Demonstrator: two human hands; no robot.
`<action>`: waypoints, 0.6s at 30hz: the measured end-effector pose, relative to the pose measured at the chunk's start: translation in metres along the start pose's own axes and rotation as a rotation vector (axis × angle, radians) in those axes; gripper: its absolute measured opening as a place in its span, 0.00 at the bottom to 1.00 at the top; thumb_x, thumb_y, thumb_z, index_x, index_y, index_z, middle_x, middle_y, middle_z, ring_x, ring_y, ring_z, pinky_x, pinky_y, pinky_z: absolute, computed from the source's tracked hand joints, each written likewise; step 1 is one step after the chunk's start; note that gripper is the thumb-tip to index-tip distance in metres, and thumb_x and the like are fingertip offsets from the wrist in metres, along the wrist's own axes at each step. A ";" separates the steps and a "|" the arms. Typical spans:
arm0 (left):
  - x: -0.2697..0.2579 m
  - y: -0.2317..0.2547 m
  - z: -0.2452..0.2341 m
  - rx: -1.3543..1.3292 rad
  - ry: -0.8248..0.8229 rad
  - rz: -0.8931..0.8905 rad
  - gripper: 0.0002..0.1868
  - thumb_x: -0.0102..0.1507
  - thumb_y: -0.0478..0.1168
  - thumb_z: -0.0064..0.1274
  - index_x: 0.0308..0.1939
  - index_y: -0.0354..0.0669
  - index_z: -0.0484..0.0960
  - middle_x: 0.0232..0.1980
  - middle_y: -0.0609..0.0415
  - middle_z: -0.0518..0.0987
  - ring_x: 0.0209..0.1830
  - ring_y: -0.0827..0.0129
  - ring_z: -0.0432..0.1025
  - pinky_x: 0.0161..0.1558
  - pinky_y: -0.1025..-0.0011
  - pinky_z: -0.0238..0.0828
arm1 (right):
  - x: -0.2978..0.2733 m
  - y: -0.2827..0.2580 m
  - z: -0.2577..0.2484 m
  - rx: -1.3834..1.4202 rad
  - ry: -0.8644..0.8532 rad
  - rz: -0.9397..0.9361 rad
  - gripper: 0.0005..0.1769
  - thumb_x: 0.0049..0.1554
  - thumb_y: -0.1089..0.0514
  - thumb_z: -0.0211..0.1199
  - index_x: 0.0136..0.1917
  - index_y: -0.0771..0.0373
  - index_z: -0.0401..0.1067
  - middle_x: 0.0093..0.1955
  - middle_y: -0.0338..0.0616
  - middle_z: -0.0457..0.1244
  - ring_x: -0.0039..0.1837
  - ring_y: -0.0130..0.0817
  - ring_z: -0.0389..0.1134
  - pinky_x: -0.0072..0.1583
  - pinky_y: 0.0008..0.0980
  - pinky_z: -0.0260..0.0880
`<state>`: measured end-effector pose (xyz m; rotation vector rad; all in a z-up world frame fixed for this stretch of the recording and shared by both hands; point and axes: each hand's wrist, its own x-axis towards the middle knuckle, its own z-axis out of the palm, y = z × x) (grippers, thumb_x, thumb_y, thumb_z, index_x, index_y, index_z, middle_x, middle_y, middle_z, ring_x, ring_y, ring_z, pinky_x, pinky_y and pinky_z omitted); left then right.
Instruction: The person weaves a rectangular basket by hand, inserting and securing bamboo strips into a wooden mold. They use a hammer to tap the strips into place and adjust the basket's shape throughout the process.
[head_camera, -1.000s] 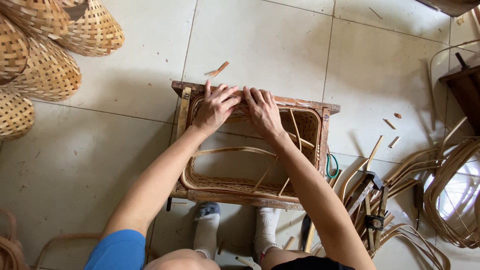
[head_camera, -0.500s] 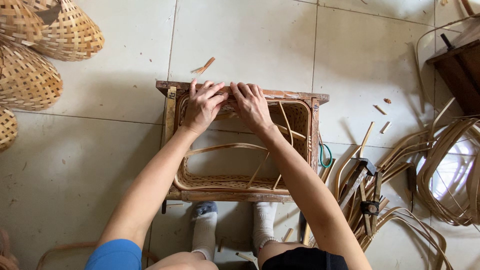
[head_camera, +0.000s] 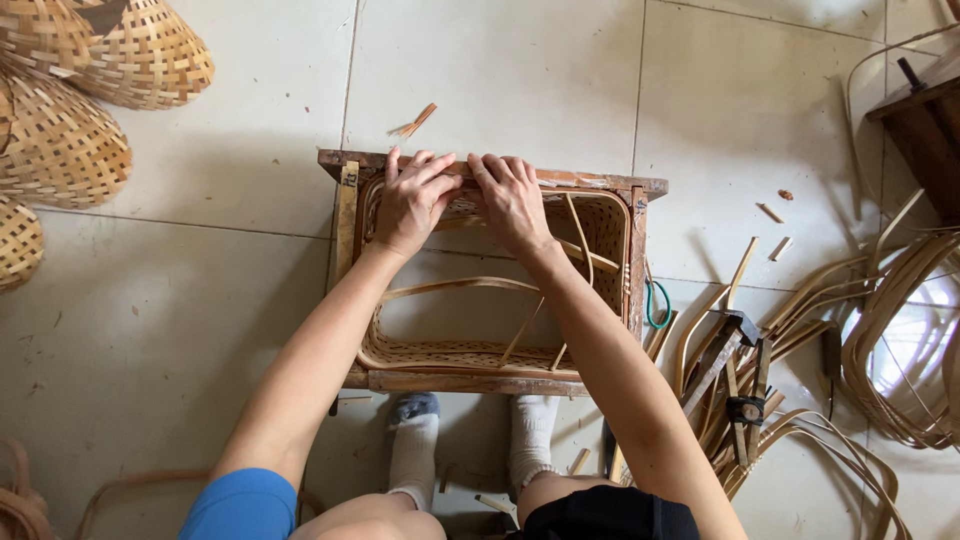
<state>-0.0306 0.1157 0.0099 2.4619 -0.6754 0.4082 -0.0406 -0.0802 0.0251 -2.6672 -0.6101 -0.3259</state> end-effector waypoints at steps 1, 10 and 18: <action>0.000 0.001 0.001 -0.011 0.009 -0.008 0.08 0.60 0.36 0.65 0.43 0.48 0.89 0.61 0.57 0.82 0.63 0.62 0.72 0.74 0.39 0.47 | -0.001 0.000 0.000 -0.001 0.000 0.000 0.31 0.55 0.61 0.65 0.71 0.65 0.66 0.64 0.49 0.63 0.64 0.49 0.62 0.68 0.48 0.60; -0.001 0.000 0.006 -0.056 0.059 -0.062 0.05 0.58 0.37 0.67 0.38 0.48 0.89 0.59 0.55 0.83 0.63 0.58 0.73 0.74 0.39 0.46 | 0.000 -0.001 0.006 0.021 0.059 0.001 0.29 0.56 0.61 0.66 0.70 0.65 0.67 0.62 0.48 0.64 0.63 0.48 0.63 0.67 0.47 0.61; -0.001 0.002 0.011 -0.053 0.104 -0.100 0.05 0.59 0.36 0.67 0.37 0.49 0.89 0.58 0.55 0.84 0.63 0.57 0.74 0.75 0.39 0.46 | 0.004 -0.006 0.010 0.030 0.085 0.043 0.27 0.56 0.58 0.67 0.68 0.62 0.69 0.61 0.45 0.65 0.62 0.46 0.63 0.65 0.47 0.61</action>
